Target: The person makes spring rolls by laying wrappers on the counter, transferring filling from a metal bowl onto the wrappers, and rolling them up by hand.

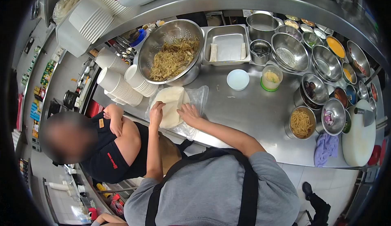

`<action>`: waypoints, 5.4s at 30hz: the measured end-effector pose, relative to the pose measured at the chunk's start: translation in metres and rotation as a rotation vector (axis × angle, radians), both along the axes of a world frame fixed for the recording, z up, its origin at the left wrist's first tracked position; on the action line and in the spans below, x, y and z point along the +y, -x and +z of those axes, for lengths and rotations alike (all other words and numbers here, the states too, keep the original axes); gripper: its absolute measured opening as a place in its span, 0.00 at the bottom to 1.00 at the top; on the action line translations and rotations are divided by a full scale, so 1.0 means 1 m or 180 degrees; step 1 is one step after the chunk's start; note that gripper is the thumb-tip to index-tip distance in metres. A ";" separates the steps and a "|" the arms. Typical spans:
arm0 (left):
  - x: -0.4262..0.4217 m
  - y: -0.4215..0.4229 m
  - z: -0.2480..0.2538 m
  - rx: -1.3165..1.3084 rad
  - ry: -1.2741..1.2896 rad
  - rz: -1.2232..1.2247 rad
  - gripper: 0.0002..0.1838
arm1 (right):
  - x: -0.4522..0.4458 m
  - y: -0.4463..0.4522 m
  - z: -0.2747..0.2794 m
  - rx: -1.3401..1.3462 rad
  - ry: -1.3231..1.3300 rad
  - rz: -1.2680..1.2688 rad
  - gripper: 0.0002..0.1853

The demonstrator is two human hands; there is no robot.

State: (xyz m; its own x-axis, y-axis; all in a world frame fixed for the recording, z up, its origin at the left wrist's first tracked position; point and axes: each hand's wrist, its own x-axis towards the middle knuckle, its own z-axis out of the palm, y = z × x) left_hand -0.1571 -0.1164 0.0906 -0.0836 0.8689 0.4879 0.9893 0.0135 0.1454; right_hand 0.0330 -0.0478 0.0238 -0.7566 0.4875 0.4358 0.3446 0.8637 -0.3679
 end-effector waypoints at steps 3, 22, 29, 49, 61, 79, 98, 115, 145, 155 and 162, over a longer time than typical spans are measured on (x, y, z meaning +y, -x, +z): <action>0.010 0.004 0.016 0.0193 0.0042 -0.0059 0.14 | 0.007 -0.001 0.016 -0.0280 0.0165 -0.0005 0.15; 0.023 0.052 0.122 0.0729 -0.1246 0.1168 0.13 | 0.048 0.017 0.004 -0.1051 0.0664 0.0282 0.32; 0.008 -0.053 0.218 0.0350 -0.0363 0.0362 0.11 | 0.039 -0.020 -0.003 -0.0173 0.1584 0.0294 0.34; 0.002 -0.173 -0.061 -0.3311 0.1591 -0.0649 0.38 | -0.009 -0.330 0.010 0.2050 0.2654 -0.2428 0.15; -0.029 -0.186 -0.021 -0.2187 0.2449 -0.0680 0.36 | 0.010 -0.260 -0.001 -0.0117 0.1362 -0.2874 0.17; 0.076 -0.133 0.035 -0.2860 0.2682 -0.2456 0.11 | -0.034 -0.271 0.136 0.1521 0.2127 -0.0883 0.28; 0.103 -0.171 -0.075 -0.2032 0.1042 -0.0785 0.07 | 0.058 -0.264 0.000 0.1245 0.2112 -0.1794 0.37; 0.075 -0.122 0.005 -0.3363 -0.1593 0.0471 0.15 | 0.137 -0.004 0.177 0.0791 -0.0214 0.0310 0.10; 0.153 -0.061 0.072 -0.0708 -0.1807 0.1586 0.31 | 0.279 0.020 0.221 -0.1758 0.0834 -0.0875 0.10; 0.154 -0.059 0.068 -0.0880 -0.1758 0.1537 0.31 | 0.280 0.052 0.225 -0.0900 -0.1535 -0.1084 0.13; 0.158 -0.056 0.061 -0.1003 -0.1728 0.1538 0.32 | 0.268 0.072 0.180 -0.0681 -0.2771 -0.0552 0.08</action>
State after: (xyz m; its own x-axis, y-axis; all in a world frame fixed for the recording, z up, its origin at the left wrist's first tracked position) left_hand -0.1008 0.0413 0.1520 -0.5957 0.3485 0.7237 0.8030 0.2781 0.5271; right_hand -0.0391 0.2205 0.2038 -0.8103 0.1666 0.5618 0.4813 0.7360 0.4761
